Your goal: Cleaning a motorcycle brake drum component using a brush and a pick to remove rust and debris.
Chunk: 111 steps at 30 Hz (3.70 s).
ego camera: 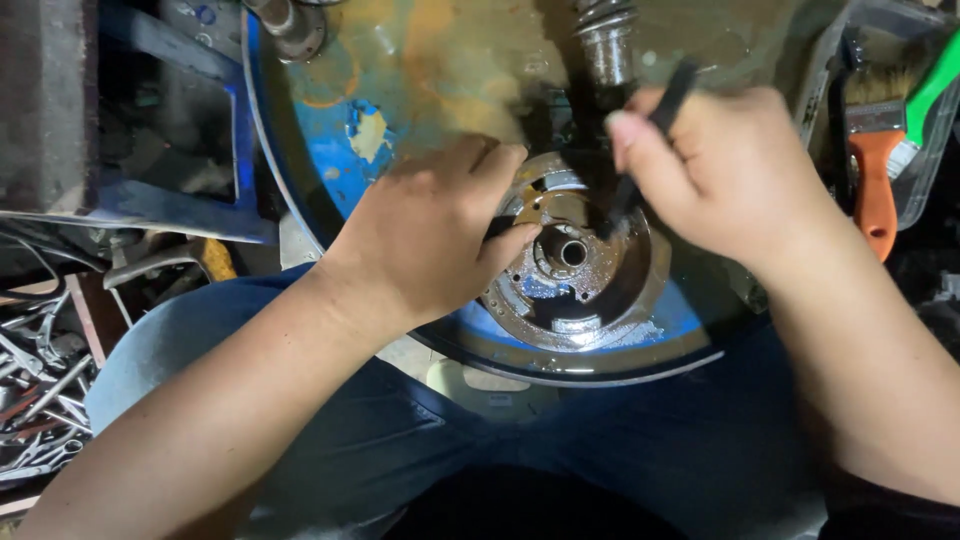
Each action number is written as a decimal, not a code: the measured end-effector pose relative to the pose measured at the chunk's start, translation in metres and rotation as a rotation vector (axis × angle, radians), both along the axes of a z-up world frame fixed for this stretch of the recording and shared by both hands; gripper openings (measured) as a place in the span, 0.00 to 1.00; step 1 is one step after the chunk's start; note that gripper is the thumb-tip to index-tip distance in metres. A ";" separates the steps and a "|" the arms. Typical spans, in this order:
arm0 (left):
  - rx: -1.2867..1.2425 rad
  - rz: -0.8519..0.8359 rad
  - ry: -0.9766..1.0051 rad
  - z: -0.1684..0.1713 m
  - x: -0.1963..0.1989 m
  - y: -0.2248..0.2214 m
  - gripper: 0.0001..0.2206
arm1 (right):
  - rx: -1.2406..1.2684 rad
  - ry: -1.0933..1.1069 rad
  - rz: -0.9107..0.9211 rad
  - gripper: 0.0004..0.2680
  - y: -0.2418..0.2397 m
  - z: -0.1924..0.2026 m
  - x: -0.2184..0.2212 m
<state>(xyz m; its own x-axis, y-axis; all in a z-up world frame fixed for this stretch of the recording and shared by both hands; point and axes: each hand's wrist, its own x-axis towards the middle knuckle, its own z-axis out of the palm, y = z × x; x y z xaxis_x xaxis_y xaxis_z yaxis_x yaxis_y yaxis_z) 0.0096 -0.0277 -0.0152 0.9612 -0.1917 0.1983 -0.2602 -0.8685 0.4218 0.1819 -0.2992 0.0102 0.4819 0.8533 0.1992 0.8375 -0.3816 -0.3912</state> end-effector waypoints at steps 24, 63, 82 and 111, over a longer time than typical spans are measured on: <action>-0.004 0.019 0.013 -0.005 -0.001 0.000 0.27 | -0.654 -0.041 -0.095 0.31 0.034 0.016 -0.009; 0.054 0.063 0.116 -0.005 0.003 -0.005 0.25 | -0.191 0.619 -0.465 0.16 -0.023 0.007 -0.036; -0.053 0.163 0.294 0.011 -0.003 0.006 0.25 | 0.286 0.102 -0.750 0.18 -0.186 -0.021 -0.005; -0.034 0.093 0.107 0.014 0.009 0.000 0.29 | -0.660 -0.086 -0.644 0.31 -0.215 -0.006 -0.003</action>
<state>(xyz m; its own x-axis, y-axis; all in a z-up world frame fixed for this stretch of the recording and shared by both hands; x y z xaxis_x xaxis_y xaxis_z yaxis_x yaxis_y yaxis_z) 0.0181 -0.0277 -0.0012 0.9905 -0.0960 0.0987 -0.1315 -0.8713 0.4727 0.1787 -0.5144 0.0038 0.9087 0.3790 -0.1750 0.4023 -0.9069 0.1250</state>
